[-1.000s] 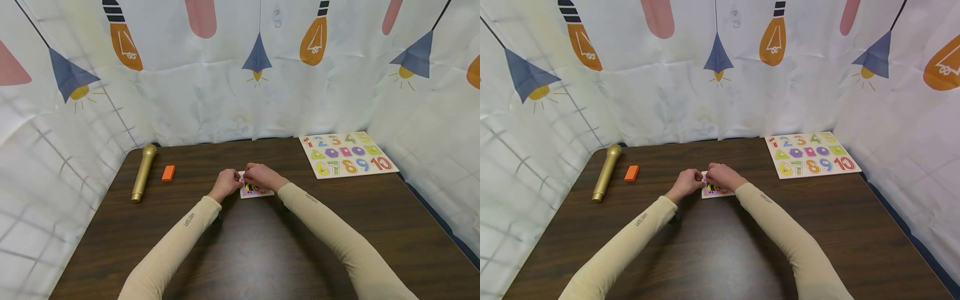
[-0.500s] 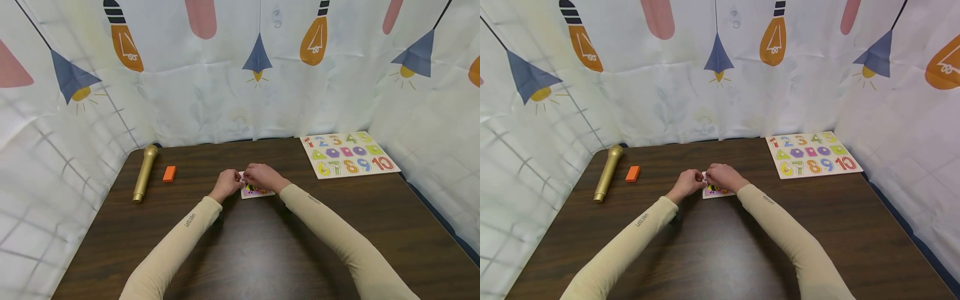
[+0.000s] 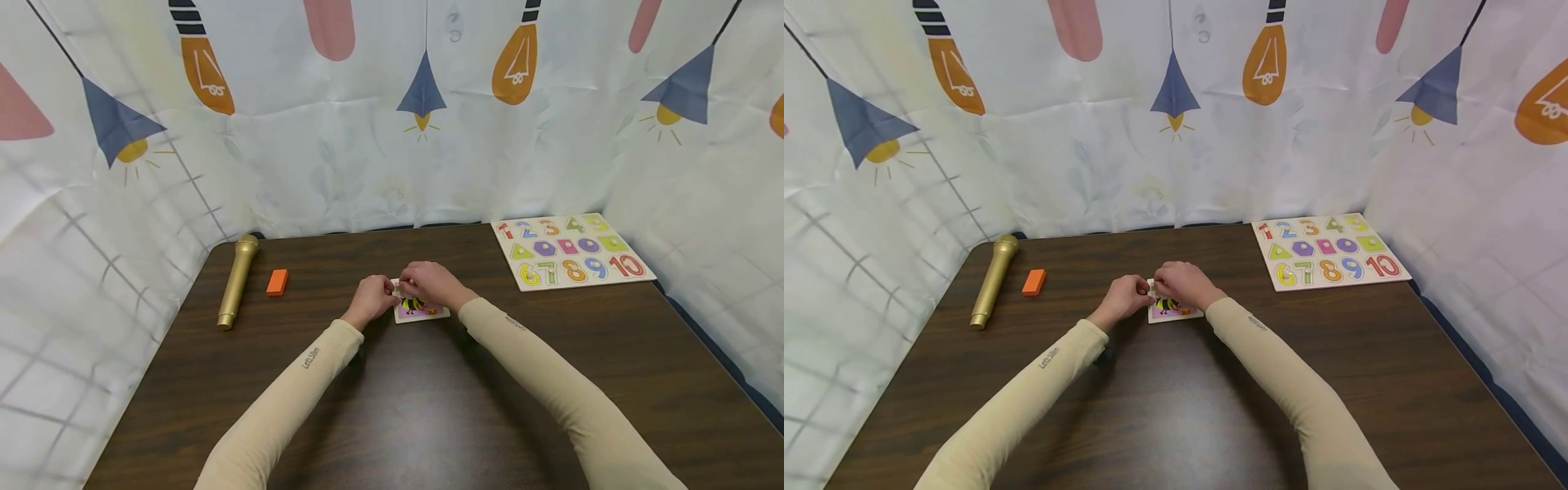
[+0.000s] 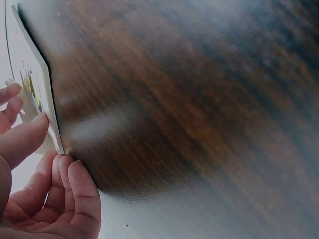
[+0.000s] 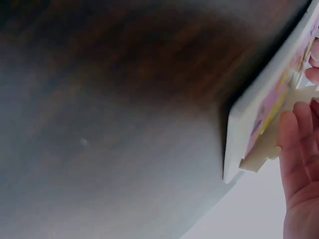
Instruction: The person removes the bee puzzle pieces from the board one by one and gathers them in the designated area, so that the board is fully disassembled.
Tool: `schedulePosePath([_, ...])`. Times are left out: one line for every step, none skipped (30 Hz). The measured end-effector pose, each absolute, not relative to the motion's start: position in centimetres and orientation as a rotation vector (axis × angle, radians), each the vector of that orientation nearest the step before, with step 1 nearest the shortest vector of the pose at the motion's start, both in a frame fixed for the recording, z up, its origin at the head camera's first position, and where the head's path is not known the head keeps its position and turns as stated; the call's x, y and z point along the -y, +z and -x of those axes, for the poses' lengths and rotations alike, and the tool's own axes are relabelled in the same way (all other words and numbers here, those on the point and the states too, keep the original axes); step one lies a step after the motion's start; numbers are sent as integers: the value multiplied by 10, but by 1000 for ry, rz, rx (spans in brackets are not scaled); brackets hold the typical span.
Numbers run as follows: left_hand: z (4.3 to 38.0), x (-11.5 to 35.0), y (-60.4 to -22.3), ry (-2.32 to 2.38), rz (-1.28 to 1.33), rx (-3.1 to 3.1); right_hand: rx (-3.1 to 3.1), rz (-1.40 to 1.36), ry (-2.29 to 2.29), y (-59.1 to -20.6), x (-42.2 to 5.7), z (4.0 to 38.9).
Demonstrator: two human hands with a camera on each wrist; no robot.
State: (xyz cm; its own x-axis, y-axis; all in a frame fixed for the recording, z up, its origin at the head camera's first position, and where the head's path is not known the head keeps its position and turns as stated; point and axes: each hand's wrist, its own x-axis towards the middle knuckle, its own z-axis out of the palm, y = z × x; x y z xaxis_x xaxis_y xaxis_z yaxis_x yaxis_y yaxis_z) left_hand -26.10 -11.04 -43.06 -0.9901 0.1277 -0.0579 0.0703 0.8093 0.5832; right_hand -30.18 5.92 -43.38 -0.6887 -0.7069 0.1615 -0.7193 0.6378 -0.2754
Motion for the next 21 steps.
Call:
schedulePosePath([261, 111, -431, 930, -157, -2896, 2809, -1227, 509, -435, -60, 302])
schedulePosePath([261, 110, -431, 926, -158, -2899, 2812, -1232, 517, -435, -60, 302])
schedulePosePath([261, 110, -431, 921, -137, -2883, 2815, -1238, 522, -436, -60, 302])
schedulePosePath([261, 109, -431, 916, -137, -2884, 2821, -1244, 528, -437, -61, 302])
schedulePosePath([260, 109, -431, 910, -138, -2889, 2828, -1249, 535, -438, -61, 303])
schedulePosePath([260, 109, -430, 902, -137, -2892, 2837, -1252, 542, -439, -62, 303])
schedulePosePath([259, 109, -430, 892, -137, -2896, 2849, -1253, 552, -439, -62, 303])
schedulePosePath([259, 108, -430, 886, -136, -2901, 2861, -1254, 554, -439, -62, 304])
schedulePosePath([258, 108, -429, 883, -136, -2904, 2876, -1253, 555, -440, -62, 304])
schedulePosePath([258, 108, -429, 879, -133, -2905, 2893, -1252, 561, -440, -61, 305])
schedulePosePath([258, 108, -429, 880, -134, -2907, 2910, -1248, 565, -440, -61, 305])
schedulePosePath([258, 108, -428, 880, -133, -2908, 2929, -1241, 567, -440, -61, 305])
schedulePosePath([258, 108, -428, 882, -134, -2908, 2946, -1233, 570, -440, -61, 306])
schedulePosePath([258, 108, -428, 885, -134, -2907, 2960, -1224, 567, -440, -61, 306])
schedulePosePath([258, 108, -429, 886, -136, -2907, 2973, -1214, 562, -440, -60, 306])
schedulePosePath([258, 109, -429, 887, -136, -2907, 2981, -1204, 565, -440, -60, 306])
schedulePosePath([258, 109, -429, 887, -134, -2906, 2985, -1200, 567, -440, -60, 306])
schedulePosePath([258, 109, -429, 887, -132, -2904, 2984, -1204, 561, -440, -59, 306])
schedulePosePath([258, 109, -429, 887, -129, -2903, 2977, -1215, 554, -440, -59, 306])
schedulePosePath([258, 109, -429, 887, -125, -2903, 2969, -1225, 550, -440, -59, 306])
schedulePosePath([258, 109, -429, 886, -124, -2903, 2958, -1236, 548, -440, -59, 306])
